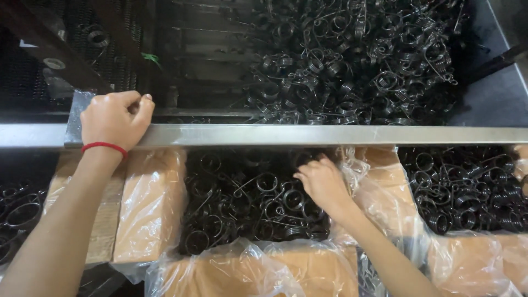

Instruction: The person picks up metal spring clips from a liquid-filled trough and sorts them into plastic-lined boxes on a shelf.

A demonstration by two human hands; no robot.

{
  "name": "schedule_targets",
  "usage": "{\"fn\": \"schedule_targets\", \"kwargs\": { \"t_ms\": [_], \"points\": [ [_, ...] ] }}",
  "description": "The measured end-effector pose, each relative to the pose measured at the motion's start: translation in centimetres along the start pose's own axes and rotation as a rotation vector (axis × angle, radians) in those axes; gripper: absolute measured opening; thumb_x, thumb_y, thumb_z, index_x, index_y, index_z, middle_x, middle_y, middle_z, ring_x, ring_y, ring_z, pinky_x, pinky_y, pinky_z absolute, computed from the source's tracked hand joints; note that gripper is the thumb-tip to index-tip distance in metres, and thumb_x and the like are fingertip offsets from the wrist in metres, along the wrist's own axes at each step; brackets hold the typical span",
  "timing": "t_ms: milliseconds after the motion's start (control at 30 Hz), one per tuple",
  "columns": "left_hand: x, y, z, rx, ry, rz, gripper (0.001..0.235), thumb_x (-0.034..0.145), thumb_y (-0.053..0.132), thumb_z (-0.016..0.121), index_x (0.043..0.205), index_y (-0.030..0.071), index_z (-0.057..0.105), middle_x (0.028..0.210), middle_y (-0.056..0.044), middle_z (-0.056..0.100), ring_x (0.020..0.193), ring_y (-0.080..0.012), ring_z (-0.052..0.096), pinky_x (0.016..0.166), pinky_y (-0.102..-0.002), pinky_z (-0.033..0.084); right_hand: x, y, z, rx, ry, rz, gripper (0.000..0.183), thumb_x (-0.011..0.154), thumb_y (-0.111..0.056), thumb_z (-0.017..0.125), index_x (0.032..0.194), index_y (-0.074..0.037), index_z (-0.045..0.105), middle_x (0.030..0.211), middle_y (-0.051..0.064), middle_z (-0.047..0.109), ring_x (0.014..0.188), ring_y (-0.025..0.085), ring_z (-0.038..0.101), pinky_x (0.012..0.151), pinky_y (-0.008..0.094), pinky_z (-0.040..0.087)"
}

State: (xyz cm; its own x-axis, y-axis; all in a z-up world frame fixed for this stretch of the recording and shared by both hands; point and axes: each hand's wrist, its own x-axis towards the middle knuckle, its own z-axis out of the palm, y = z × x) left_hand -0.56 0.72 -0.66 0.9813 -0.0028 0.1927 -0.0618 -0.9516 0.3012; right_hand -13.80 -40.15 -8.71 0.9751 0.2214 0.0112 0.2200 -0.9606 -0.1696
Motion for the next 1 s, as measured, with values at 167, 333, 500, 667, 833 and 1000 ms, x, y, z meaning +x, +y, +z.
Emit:
{"fn": "schedule_targets", "kwargs": {
  "t_ms": [167,333,500,667,833,1000],
  "points": [
    [0.0,-0.2,0.3,0.024,0.015,0.013,0.046,0.11,0.04,0.053,0.077,0.013,0.071,0.076,-0.016,0.072,0.077,-0.0445,0.066,0.065,-0.054,0.047,2.6,1.9,4.3,0.074,0.08,-0.242,0.018,0.077,0.009,0.06,0.079,0.002,0.076,0.087,0.015,0.076,0.092,0.033,0.068,0.114,0.048,0.045],
    [-0.2,-0.1,0.3,0.003,0.017,0.001,0.045,0.109,0.038,0.054,0.076,0.013,0.071,0.078,-0.016,0.073,0.078,-0.0435,0.066,0.066,-0.054,0.048,2.2,-0.9,-0.3,0.385,-0.017,-0.106,0.008,0.09,-0.006,0.071,0.093,-0.002,0.077,0.102,0.012,0.075,0.105,0.03,0.063,0.097,0.044,0.055],
    [0.3,-0.1,0.4,0.03,0.011,-0.028,0.041,0.104,0.043,0.052,0.078,0.016,0.07,0.083,-0.019,0.073,0.085,-0.0507,0.066,0.068,-0.057,0.047,1.0,0.6,-0.4,0.049,-0.147,-0.146,0.015,0.096,-0.007,0.062,0.105,-0.006,0.073,0.111,0.014,0.074,0.107,0.026,0.071,0.121,0.053,0.036],
    [0.4,-1.2,1.3,-0.011,0.036,-0.054,0.035,0.1,0.05,0.056,0.09,0.024,0.077,0.081,-0.008,0.074,0.085,-0.0381,0.074,0.081,-0.049,0.059,-0.6,4.2,3.5,-0.326,0.129,-0.125,0.017,0.096,-0.032,0.058,0.09,-0.02,0.068,0.087,0.002,0.064,0.086,0.024,0.065,0.074,0.036,0.054],
    [0.6,-0.9,0.7,0.024,0.02,-0.053,0.037,0.1,0.05,0.054,0.089,0.023,0.077,0.083,-0.01,0.075,0.088,-0.0407,0.074,0.083,-0.051,0.059,-0.7,2.2,2.5,-0.371,0.172,-0.045,0.02,0.093,-0.043,0.061,0.091,-0.024,0.069,0.093,0.0,0.065,0.087,0.023,0.066,0.074,0.037,0.056],
    [0.7,-0.6,0.8,0.009,-0.033,-0.093,0.038,0.098,0.054,0.054,0.087,0.025,0.075,0.085,-0.008,0.076,0.09,-0.0383,0.074,0.086,-0.05,0.059,-0.7,3.5,5.9,-0.204,-0.111,0.0,0.085,0.097,-0.061,0.055,0.154,-0.002,0.036,0.156,0.022,0.04,0.146,0.038,0.036,0.116,0.055,0.031]
  ]
}}
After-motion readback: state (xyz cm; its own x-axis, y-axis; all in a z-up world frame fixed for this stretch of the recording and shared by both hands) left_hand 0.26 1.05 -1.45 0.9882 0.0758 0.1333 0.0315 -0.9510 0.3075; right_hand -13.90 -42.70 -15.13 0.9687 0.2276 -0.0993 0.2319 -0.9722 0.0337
